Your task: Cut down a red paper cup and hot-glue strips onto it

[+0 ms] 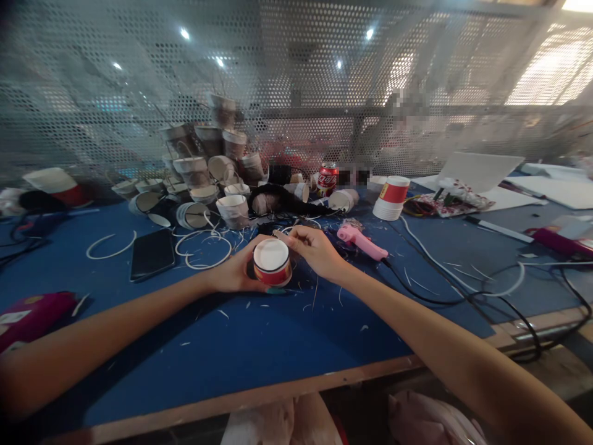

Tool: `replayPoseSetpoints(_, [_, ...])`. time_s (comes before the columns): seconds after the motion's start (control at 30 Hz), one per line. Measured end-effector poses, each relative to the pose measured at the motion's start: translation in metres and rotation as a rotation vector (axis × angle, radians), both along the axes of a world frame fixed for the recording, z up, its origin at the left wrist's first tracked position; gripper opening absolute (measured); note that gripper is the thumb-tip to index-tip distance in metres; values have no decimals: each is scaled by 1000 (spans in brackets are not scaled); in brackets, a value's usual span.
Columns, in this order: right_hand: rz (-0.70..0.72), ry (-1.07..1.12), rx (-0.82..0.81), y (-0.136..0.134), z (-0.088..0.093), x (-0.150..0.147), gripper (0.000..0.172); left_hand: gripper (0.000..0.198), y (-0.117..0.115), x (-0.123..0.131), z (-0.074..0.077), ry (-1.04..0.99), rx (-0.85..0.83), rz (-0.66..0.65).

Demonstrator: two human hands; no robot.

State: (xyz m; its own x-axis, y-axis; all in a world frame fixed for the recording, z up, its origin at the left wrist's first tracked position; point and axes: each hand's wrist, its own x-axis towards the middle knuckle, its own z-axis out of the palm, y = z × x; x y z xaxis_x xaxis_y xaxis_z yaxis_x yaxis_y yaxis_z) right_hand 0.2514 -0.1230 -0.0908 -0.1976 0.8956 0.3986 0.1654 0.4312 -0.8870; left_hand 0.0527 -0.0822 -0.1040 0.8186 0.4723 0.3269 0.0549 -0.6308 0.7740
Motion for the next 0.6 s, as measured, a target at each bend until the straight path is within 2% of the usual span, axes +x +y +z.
replayPoseSetpoints(0.2, [10,31,-25,1,-3,-1,40,74,2,1,-1,15,52,-30])
replayPoseSetpoints(0.3, [-12,16,6,3,-7,0,39,73,1,1,2,22,21,-24])
replayPoseSetpoints(0.37, [-83,-11,57,4,-7,0,38,73,-1,2,4,20,-25,-5])
replayPoseSetpoints(0.5, [-326,-103,257,-1,-3,4,31,73,-4,3,6,-10,-133,68])
replayPoseSetpoints(0.6, [-331,-93,343,-10,1,6,25,75,-3,5,4,-42,-129,186])
